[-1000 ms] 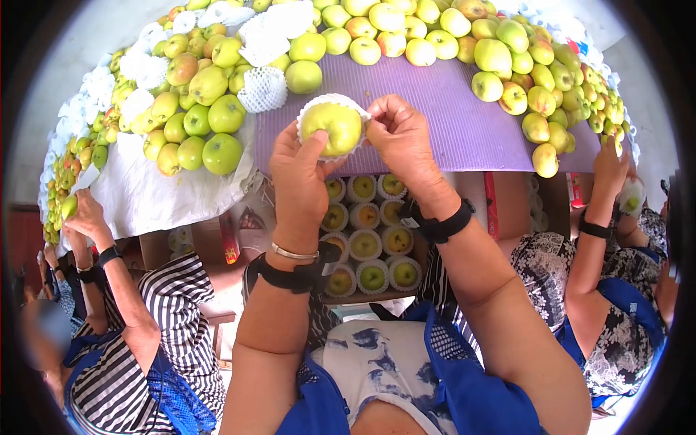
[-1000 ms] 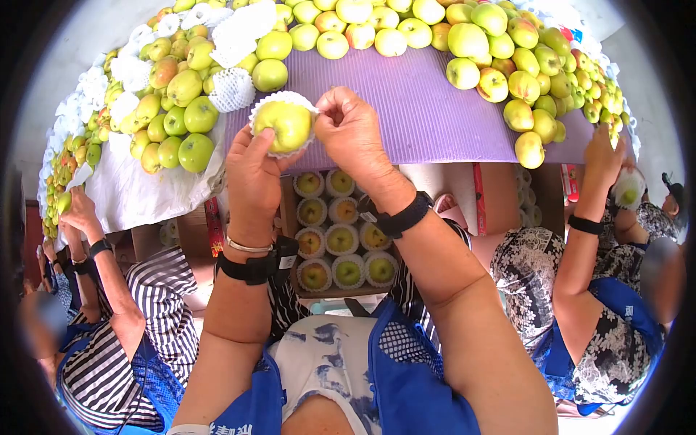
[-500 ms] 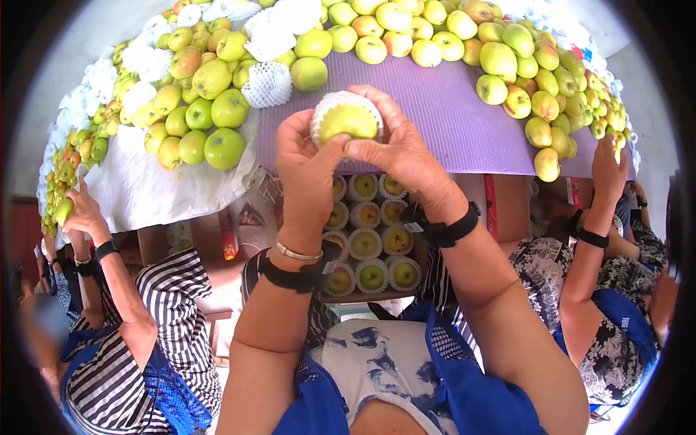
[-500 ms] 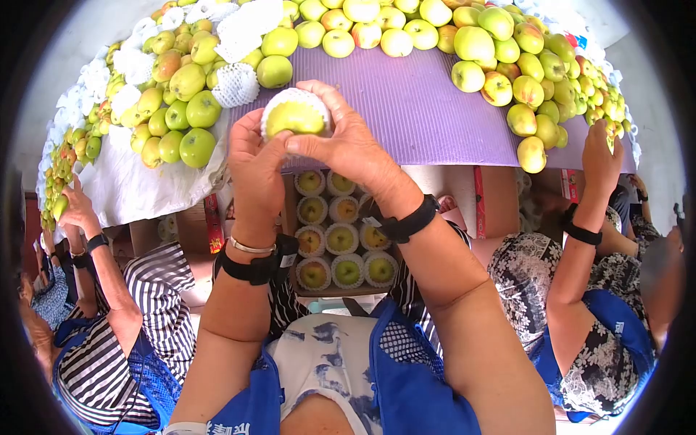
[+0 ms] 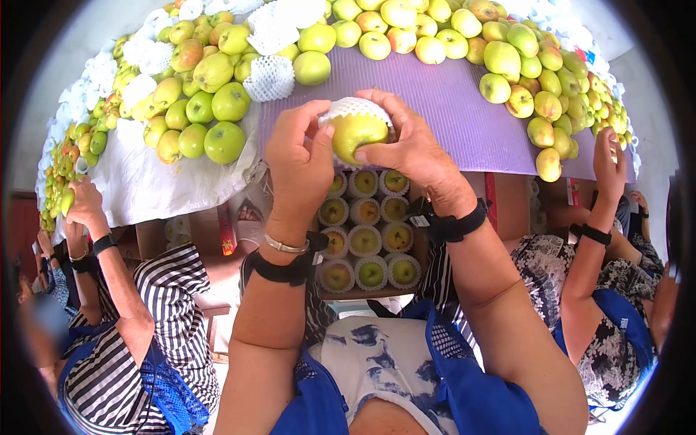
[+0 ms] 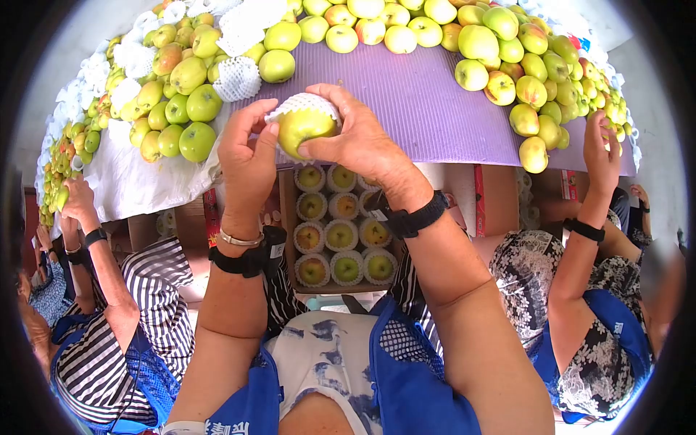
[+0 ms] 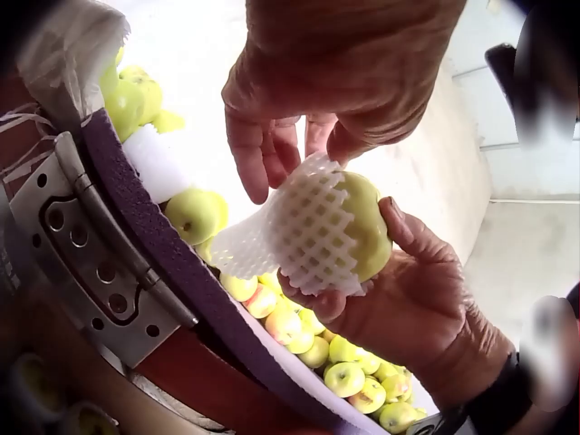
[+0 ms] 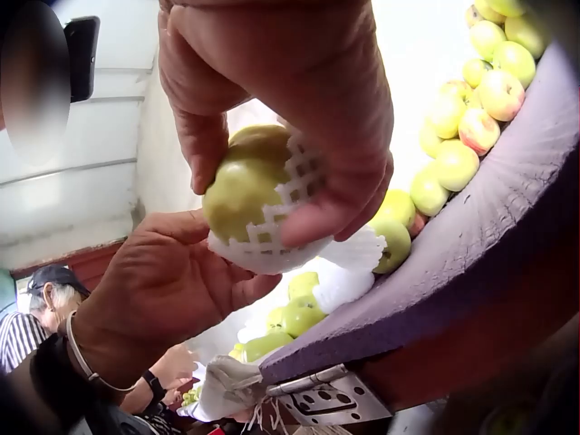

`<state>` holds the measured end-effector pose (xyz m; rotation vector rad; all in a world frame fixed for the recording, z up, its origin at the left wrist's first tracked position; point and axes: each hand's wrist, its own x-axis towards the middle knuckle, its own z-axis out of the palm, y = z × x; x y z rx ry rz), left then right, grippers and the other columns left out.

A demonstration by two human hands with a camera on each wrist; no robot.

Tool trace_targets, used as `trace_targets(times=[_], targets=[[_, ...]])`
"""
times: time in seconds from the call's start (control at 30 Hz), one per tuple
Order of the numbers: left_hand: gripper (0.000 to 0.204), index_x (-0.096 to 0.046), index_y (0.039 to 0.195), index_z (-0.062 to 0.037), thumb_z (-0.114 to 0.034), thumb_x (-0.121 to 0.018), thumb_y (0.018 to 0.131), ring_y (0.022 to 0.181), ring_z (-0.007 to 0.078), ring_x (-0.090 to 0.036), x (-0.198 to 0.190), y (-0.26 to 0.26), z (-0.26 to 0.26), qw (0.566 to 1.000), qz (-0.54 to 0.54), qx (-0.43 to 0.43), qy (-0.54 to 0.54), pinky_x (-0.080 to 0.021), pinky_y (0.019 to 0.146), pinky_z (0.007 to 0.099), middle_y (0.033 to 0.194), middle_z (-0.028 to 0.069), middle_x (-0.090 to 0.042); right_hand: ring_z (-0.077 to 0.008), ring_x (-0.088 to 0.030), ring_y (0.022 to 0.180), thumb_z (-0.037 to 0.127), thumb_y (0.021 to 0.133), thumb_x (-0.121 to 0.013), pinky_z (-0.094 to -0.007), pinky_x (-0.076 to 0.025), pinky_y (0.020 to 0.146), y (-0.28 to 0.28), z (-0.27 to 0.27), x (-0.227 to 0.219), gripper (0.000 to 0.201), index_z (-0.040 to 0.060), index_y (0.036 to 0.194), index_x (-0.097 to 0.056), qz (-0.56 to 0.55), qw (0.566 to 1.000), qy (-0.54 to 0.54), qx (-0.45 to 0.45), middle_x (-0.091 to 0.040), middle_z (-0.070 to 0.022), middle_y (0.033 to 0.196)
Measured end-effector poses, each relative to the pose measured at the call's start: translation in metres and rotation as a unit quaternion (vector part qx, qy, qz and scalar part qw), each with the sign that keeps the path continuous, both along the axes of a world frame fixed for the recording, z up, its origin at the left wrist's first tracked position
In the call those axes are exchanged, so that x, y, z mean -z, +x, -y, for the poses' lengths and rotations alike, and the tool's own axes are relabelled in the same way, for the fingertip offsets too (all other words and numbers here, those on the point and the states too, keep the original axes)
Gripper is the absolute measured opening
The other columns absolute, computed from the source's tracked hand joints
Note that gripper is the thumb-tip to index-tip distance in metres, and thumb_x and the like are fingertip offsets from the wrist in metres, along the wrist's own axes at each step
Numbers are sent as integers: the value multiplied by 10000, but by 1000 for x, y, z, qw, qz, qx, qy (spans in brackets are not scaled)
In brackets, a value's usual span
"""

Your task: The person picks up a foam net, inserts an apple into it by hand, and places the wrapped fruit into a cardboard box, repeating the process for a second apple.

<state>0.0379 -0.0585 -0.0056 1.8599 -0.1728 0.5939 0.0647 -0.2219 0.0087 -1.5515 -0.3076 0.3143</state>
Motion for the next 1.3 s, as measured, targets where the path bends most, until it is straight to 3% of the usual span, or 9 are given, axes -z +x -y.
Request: trace_targets(times=[0.2, 0.3, 0.37, 0.53, 0.67, 0.9, 1.0, 1.1, 1.3], targets=[[103, -574, 831, -15, 40, -552, 746, 670, 246, -538, 1, 0, 2, 993, 86, -26, 74, -433, 610, 316, 746, 116, -559, -147, -540, 980, -10, 637, -712, -277, -452, 880, -2, -6, 0, 642, 13, 1231, -469, -31, 998, -56, -20, -563, -36, 1048], [74, -563, 798, -16, 38, -550, 749, 693, 252, -538, -5, -4, 6, 989, 112, -29, 96, -437, 618, 318, 761, 114, -559, -169, -553, 939, 70, 602, -751, -277, -468, 833, 0, -8, 1, 702, -21, 1230, -450, -118, 992, 53, -3, -558, -88, 1059], [62, -561, 799, -21, 21, -562, 753, 710, 244, -540, -2, -4, 5, 990, 105, -23, 95, -452, 643, 319, 813, 108, -563, -168, -550, 951, 71, 605, -750, -274, -469, 837, 2, -8, 6, 712, -26, 1237, -437, -81, 996, 37, 17, -549, -92, 1073], [241, -519, 1012, -40, -59, -613, 791, 860, 187, -564, 9, -1, 6, 988, -43, 76, -126, -498, 724, 296, 1044, 96, -533, -162, -537, 989, 75, 632, -758, -276, -473, 853, 2, -10, 5, 710, -23, 1247, -418, -30, 998, 19, 51, -533, -95, 1104], [453, -429, 1219, -39, -81, -625, 812, 950, 163, -571, -5, -6, 3, 909, -240, 124, -318, -519, 713, 264, 1109, 120, -532, -160, -533, 1001, 79, 657, -777, -281, -475, 861, 5, -12, 13, 698, -10, 1249, -418, -9, 998, 45, 36, -531, -91, 1117], [497, -373, 1286, -34, -74, -593, 841, 964, 212, -599, -6, -8, -6, 860, -246, 174, -411, -547, 732, 328, 1103, 140, -567, -167, -518, 1043, 158, 784, -697, -300, -424, 926, 4, -2, 3, 495, 30, 1227, -517, -64, 993, 96, 0, -549, -60, 1138], [494, -351, 1296, -24, -70, -574, 857, 981, 228, -596, -6, -8, -4, 865, -244, 173, -403, -549, 762, 371, 1116, 135, -566, -172, -513, 1043, 216, 819, -664, -308, -416, 922, 9, -4, 12, 420, 26, 1181, -570, 19, 998, 64, 11, -572, -68, 1104], [482, -365, 1267, -30, -40, -585, 839, 948, 214, -606, -5, -6, -1, 878, -241, 144, -389, -555, 719, 332, 1098, 134, -567, -119, -542, 885, 167, 804, -680, -271, -470, 765, 14, -7, 20, 314, 65, 1098, -630, 157, 986, 31, 56, -587, -67, 997], [469, -389, 1225, -57, -8, -600, 809, 882, 181, -612, -5, -5, 4, 887, -218, 104, -393, -548, 644, 270, 1054, 123, -569, -63, -522, 711, 50, 843, -608, -225, -469, 658, 16, -12, 22, 80, 19, 915, -623, 69, 985, 91, 130, -585, 0, 812]])
